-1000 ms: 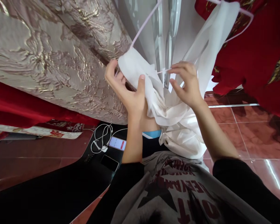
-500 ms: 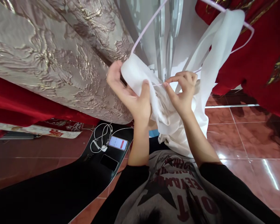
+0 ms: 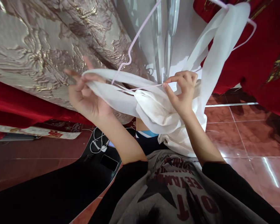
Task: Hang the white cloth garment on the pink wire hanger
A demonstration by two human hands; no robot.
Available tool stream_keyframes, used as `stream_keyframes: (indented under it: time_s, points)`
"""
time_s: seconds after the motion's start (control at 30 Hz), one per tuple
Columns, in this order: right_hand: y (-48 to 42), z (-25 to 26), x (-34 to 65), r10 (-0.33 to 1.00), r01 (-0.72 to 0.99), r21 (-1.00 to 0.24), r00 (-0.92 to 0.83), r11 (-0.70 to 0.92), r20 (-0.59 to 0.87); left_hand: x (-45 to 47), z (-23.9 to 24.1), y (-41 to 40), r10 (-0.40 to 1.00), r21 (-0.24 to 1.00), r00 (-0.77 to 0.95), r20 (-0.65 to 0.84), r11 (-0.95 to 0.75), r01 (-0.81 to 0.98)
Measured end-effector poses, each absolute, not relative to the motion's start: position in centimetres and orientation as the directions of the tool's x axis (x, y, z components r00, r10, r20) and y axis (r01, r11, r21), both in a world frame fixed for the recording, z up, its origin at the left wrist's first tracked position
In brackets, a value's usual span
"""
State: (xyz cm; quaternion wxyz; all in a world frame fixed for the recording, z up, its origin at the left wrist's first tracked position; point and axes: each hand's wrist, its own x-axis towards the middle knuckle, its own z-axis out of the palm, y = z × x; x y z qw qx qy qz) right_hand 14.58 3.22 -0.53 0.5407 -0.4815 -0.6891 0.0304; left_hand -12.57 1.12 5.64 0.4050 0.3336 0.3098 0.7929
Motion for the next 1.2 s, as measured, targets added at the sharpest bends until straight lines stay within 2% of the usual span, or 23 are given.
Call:
stream_keyframes:
  time_s: [0.03, 0.1, 0.17, 0.23, 0.3, 0.4, 0.57, 0.7, 0.73, 0.8, 0.87, 0.9, 0.97, 1.1, 1.2]
  points:
    - [3.3, -0.6, 14.5, 0.7, 0.63, -0.562, 0.041, 0.536, 0.713, -13.2, 4.0, 1.3, 0.798, 0.758, -0.564, 0.214, -0.5, -0.419]
    - [3.4, -0.7, 14.3, 0.697, 0.64, -0.559, 0.05, 0.528, 0.716, -13.3, 0.9, 1.5, 0.772, 0.769, -0.611, 0.177, -0.495, -0.403]
    - [3.5, -0.9, 14.0, 0.697, 0.641, -0.564, 0.062, 0.521, 0.714, -11.9, -1.6, 1.4, 0.786, 0.804, -0.602, 0.137, -0.443, -0.396]
    - [3.5, -0.9, 13.6, 0.708, 0.627, -0.578, 0.059, 0.523, 0.704, -9.3, -2.9, 1.2, 0.875, 0.831, -0.477, 0.083, -0.325, -0.452]
    - [3.3, -1.0, 13.3, 0.715, 0.617, -0.589, 0.059, 0.522, 0.696, -6.1, -2.8, 1.0, 0.938, 0.829, -0.342, 0.062, -0.239, -0.506]
    - [3.0, -0.9, 12.9, 0.704, 0.619, -0.588, 0.077, 0.521, 0.706, -1.9, -1.5, 0.6, 0.955, 0.803, -0.275, 0.107, -0.246, -0.542]
    - [1.6, 0.2, 13.0, 0.693, 0.587, -0.587, 0.059, 0.558, 0.718, -0.1, 0.4, -0.4, 0.913, 0.772, -0.363, 0.187, -0.365, -0.521]
    - [-0.7, 3.4, 14.8, 0.755, 0.409, -0.67, -0.074, 0.619, 0.652, -1.2, 1.4, -0.6, 0.898, 0.724, -0.379, 0.223, -0.413, -0.552]
    - [-1.2, 4.2, 15.6, 0.742, 0.345, -0.691, -0.021, 0.635, 0.67, -1.4, 1.6, -0.6, 0.899, 0.713, -0.378, 0.221, -0.413, -0.566]
    - [-1.5, 5.3, 17.6, 0.632, 0.294, -0.669, 0.224, 0.682, 0.742, -1.5, 1.8, -0.6, 0.904, 0.698, -0.371, 0.212, -0.406, -0.59]
    - [-1.0, 5.5, 19.9, 0.467, 0.398, -0.626, 0.43, 0.67, 0.773, -1.1, 1.8, -0.6, 0.907, 0.699, -0.369, 0.203, -0.398, -0.594]
    - [-0.4, 5.0, 20.9, 0.432, 0.457, -0.626, 0.463, 0.632, 0.774, -0.9, 1.7, -0.6, 0.907, 0.705, -0.37, 0.199, -0.395, -0.59]
    - [1.2, 3.4, 22.4, 0.506, 0.474, -0.671, 0.441, 0.57, 0.741, -0.4, 1.3, -0.5, 0.903, 0.717, -0.382, 0.199, -0.399, -0.571]
    - [3.3, -0.5, 21.9, 0.797, 0.243, -0.853, 0.308, 0.462, 0.519, -0.2, 0.7, 0.0, 0.886, 0.719, -0.407, 0.223, -0.431, -0.545]
    - [2.8, -1.6, 19.5, 0.82, 0.172, -0.913, 0.402, 0.371, 0.408, -0.7, 0.7, 0.1, 0.865, 0.686, -0.418, 0.279, -0.484, -0.543]
